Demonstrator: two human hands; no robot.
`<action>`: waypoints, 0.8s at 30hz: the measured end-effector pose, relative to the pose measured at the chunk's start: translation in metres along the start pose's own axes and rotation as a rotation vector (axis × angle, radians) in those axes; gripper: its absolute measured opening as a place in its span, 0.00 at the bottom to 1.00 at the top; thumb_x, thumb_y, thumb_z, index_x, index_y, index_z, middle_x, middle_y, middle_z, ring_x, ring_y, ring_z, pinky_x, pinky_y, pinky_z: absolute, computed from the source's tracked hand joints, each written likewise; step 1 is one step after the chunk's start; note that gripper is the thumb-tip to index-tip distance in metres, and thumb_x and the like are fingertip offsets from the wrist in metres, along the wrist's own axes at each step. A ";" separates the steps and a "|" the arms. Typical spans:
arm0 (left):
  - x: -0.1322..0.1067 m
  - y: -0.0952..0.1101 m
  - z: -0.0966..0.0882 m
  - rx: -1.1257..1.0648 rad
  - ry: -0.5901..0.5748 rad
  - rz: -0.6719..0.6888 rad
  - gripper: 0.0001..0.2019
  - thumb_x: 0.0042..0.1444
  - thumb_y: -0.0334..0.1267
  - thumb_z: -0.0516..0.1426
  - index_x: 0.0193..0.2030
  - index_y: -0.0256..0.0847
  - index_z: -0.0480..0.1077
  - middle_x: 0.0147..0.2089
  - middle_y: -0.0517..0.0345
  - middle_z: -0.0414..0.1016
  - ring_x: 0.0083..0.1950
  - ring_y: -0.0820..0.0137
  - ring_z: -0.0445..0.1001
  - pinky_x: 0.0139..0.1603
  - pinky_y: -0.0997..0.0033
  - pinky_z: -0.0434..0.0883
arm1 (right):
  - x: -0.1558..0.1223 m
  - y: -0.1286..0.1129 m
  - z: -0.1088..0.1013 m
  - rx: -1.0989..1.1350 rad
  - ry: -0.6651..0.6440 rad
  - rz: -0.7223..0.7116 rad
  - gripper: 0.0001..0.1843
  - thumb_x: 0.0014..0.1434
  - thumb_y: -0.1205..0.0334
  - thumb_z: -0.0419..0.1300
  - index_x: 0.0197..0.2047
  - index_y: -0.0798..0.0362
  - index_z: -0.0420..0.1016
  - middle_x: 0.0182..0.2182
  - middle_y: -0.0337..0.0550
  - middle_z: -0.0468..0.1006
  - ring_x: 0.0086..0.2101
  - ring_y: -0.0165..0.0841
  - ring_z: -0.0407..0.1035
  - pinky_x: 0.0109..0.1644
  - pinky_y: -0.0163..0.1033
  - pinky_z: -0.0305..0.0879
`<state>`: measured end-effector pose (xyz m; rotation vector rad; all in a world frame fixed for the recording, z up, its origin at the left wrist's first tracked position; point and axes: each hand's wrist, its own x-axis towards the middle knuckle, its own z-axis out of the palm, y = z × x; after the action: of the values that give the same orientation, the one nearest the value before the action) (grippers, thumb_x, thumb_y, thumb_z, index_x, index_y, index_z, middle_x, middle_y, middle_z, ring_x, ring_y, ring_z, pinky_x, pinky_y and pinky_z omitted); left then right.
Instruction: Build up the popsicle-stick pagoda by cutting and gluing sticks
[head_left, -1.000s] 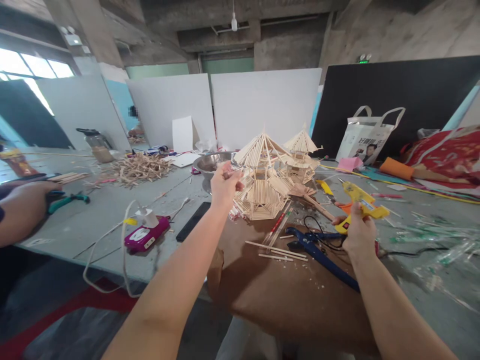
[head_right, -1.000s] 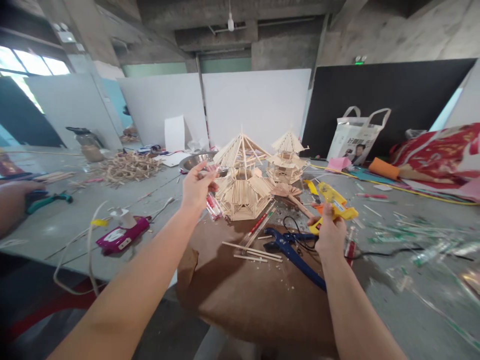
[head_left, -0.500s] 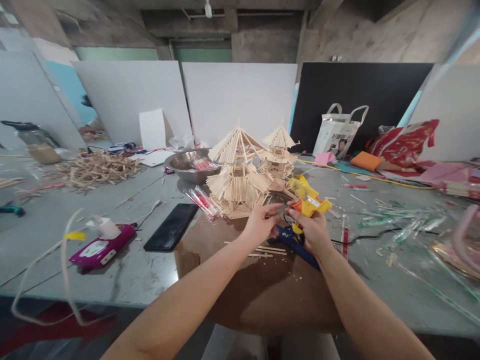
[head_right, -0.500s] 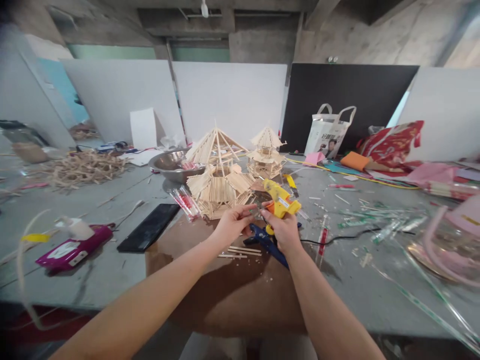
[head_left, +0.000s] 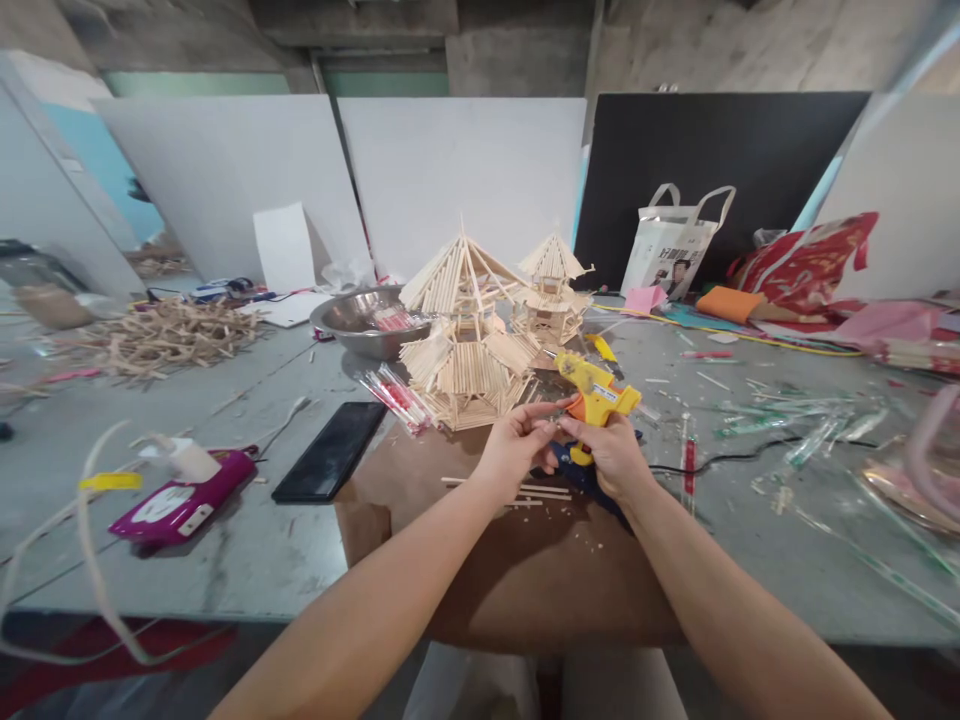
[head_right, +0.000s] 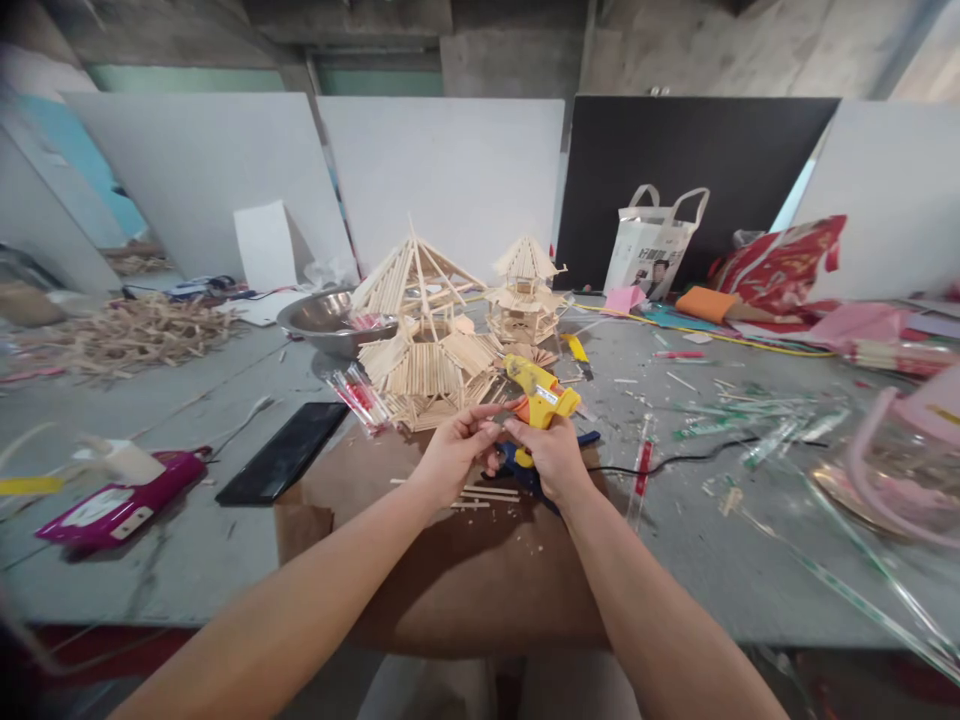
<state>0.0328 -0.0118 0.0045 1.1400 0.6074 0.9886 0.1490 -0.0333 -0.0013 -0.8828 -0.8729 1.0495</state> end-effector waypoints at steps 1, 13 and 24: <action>-0.001 0.000 0.000 -0.034 -0.006 -0.001 0.17 0.41 0.37 0.59 0.39 0.36 0.63 0.21 0.64 0.67 0.15 0.79 0.64 0.15 0.78 0.64 | -0.001 0.000 0.001 0.010 -0.004 0.002 0.11 0.36 0.66 0.64 0.28 0.56 0.70 0.21 0.37 0.73 0.21 0.26 0.66 0.24 0.32 0.63; -0.003 -0.002 -0.003 -0.174 -0.013 0.013 0.17 0.42 0.35 0.59 0.41 0.35 0.63 0.24 0.61 0.70 0.20 0.78 0.67 0.23 0.75 0.66 | -0.002 0.003 0.002 0.068 -0.069 0.009 0.16 0.39 0.63 0.63 0.33 0.56 0.67 0.20 0.37 0.72 0.20 0.30 0.67 0.19 0.33 0.63; -0.004 0.003 -0.004 -0.135 0.041 0.004 0.17 0.41 0.34 0.58 0.40 0.36 0.61 0.22 0.65 0.67 0.18 0.79 0.66 0.19 0.77 0.64 | -0.003 0.004 0.003 -0.053 -0.103 -0.038 0.15 0.38 0.61 0.63 0.32 0.55 0.68 0.22 0.36 0.72 0.21 0.28 0.67 0.26 0.35 0.64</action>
<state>0.0264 -0.0130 0.0056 1.0039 0.5630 1.0427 0.1441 -0.0343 -0.0046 -0.8587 -1.0037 1.0496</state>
